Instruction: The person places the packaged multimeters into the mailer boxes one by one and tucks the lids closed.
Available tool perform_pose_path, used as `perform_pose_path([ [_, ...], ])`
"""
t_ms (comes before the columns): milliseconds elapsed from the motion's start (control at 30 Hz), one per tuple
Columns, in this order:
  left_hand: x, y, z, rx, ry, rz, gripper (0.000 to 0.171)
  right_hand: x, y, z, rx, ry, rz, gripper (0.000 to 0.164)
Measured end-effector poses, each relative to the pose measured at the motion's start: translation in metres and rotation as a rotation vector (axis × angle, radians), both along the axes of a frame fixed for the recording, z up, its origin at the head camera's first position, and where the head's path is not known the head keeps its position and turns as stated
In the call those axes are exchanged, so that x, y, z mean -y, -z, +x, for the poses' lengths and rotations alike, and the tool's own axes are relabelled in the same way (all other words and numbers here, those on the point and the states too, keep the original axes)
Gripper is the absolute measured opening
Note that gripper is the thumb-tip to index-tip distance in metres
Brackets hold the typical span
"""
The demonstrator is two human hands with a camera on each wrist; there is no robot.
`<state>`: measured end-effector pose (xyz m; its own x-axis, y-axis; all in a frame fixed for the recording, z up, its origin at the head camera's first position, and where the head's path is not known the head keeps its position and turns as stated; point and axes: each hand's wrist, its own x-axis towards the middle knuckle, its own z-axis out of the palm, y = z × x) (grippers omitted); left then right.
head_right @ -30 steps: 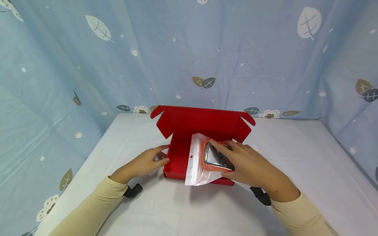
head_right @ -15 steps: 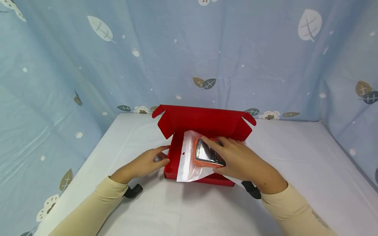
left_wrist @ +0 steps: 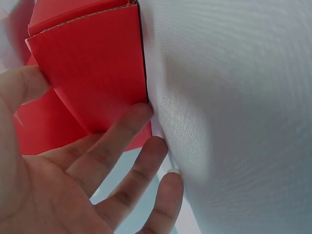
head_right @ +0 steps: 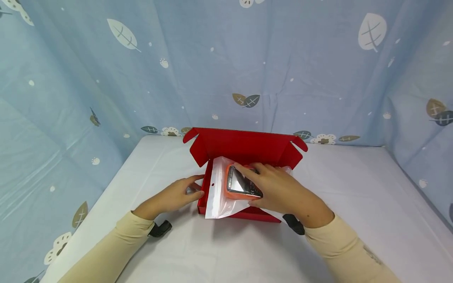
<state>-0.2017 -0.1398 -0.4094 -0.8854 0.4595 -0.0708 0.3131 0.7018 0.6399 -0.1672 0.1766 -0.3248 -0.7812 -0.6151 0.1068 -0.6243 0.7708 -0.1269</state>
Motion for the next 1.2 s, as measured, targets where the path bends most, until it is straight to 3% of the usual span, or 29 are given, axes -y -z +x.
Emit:
perform_pose_path([
  [367, 0.002, 0.000, 0.003, 0.002, -0.049, -0.021, 0.060, 0.010, 0.003, -0.011, -0.024, -0.044, -0.004, 0.100],
  [733, -0.003, 0.001, 0.002, -0.005, -0.034, -0.022, 0.060, 0.014, 0.005, -0.021, -0.029, -0.063, 0.003, 0.100],
  [1200, -0.001, 0.001, 0.002, 0.000, -0.025, -0.022, 0.059, 0.018, 0.024, -0.029, -0.024, -0.092, 0.007, 0.096],
])
